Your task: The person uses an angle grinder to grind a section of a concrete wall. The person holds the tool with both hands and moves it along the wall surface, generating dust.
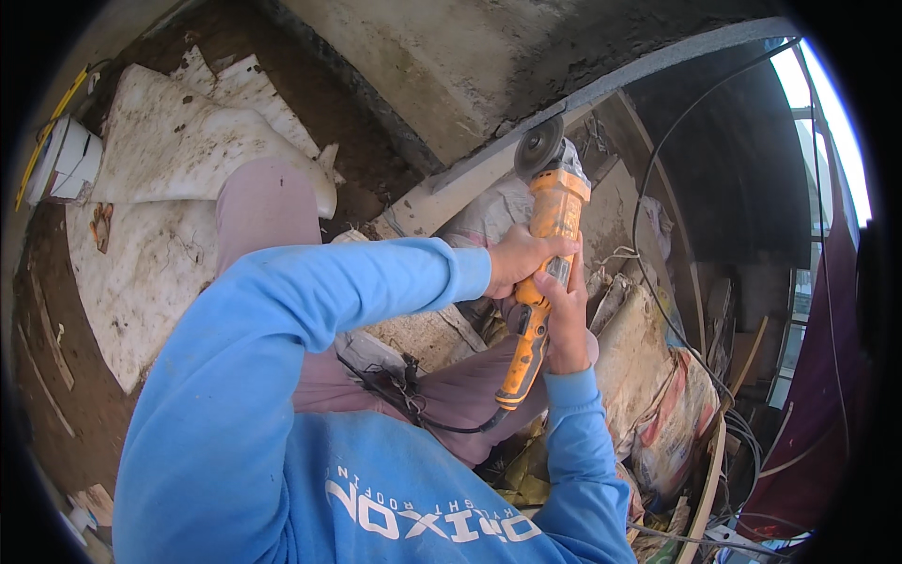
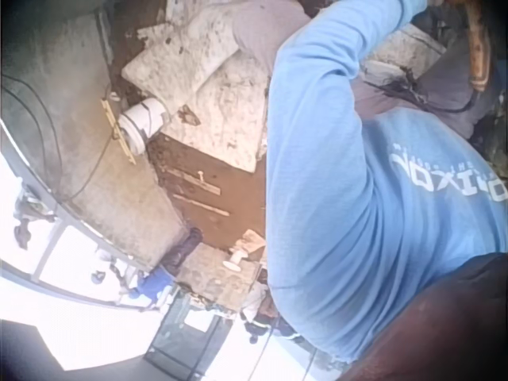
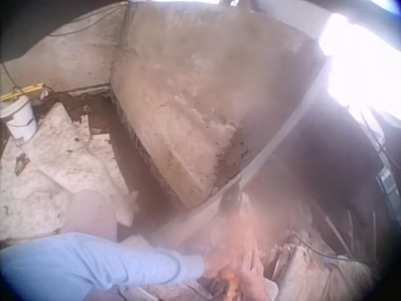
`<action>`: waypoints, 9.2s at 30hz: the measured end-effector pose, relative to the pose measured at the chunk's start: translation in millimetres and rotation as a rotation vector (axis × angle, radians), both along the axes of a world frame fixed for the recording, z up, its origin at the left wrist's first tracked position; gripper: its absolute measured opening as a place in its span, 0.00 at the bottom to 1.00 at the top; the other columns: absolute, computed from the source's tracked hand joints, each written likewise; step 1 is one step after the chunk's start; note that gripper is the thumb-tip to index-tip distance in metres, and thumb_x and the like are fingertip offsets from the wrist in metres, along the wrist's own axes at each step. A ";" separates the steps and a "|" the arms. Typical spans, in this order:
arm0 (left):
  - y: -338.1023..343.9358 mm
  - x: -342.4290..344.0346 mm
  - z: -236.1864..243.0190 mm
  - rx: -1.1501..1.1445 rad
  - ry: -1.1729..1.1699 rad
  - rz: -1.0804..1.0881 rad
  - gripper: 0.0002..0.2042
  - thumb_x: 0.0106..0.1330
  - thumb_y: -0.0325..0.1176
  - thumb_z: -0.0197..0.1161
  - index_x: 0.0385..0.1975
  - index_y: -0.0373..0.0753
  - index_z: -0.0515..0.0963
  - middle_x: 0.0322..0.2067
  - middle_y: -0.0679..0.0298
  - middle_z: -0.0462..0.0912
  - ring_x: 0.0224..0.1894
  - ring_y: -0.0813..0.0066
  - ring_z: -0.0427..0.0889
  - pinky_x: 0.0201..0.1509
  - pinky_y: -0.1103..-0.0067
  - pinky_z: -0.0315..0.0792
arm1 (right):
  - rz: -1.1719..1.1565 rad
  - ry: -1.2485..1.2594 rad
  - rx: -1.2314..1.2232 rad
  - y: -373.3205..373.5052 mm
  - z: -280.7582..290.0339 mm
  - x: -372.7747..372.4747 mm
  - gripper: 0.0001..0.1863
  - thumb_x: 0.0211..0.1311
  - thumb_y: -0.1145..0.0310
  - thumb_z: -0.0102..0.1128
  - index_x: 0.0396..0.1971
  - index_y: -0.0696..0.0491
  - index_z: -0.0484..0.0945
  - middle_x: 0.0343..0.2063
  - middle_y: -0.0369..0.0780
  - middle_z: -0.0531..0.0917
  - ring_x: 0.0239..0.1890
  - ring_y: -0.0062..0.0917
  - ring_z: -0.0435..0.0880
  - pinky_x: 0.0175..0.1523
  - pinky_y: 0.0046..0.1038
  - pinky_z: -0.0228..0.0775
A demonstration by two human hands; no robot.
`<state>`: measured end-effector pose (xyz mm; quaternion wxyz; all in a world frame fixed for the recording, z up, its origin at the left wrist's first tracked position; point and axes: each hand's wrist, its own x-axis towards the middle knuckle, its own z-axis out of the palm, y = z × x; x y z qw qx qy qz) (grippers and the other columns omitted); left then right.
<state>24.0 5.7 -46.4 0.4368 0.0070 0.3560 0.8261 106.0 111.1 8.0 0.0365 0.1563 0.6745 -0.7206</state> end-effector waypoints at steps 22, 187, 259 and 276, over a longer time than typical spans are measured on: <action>-3.0 3.2 0.4 -0.100 -0.041 -0.038 0.28 0.67 0.48 0.71 0.60 0.35 0.75 0.45 0.55 0.84 0.43 0.68 0.88 0.42 0.70 0.85 | -0.006 -0.017 0.013 3.0 -9.6 4.8 0.51 0.63 0.73 0.62 0.82 0.53 0.43 0.63 0.47 0.74 0.57 0.31 0.82 0.59 0.32 0.79; -9.8 11.8 -27.3 -0.121 -0.119 -0.025 0.32 0.64 0.51 0.74 0.58 0.32 0.76 0.46 0.53 0.85 0.43 0.67 0.88 0.42 0.68 0.85 | 0.005 -0.070 0.005 -9.4 -26.8 9.7 0.44 0.66 0.71 0.61 0.79 0.55 0.49 0.50 0.49 0.81 0.39 0.33 0.89 0.38 0.33 0.88; -6.8 4.8 -11.4 -0.076 -0.038 -0.015 0.28 0.68 0.47 0.71 0.61 0.35 0.74 0.47 0.57 0.85 0.45 0.68 0.88 0.45 0.70 0.85 | -0.007 -0.020 0.018 -3.4 -20.3 8.1 0.47 0.66 0.70 0.62 0.81 0.55 0.47 0.57 0.49 0.77 0.46 0.33 0.88 0.45 0.33 0.87; -7.9 -7.9 9.0 0.055 0.004 -0.005 0.29 0.65 0.45 0.73 0.59 0.32 0.74 0.48 0.54 0.83 0.47 0.67 0.87 0.48 0.70 0.85 | -0.010 0.038 0.045 -5.1 0.5 -3.6 0.52 0.63 0.72 0.64 0.82 0.54 0.44 0.67 0.50 0.71 0.63 0.35 0.80 0.66 0.34 0.77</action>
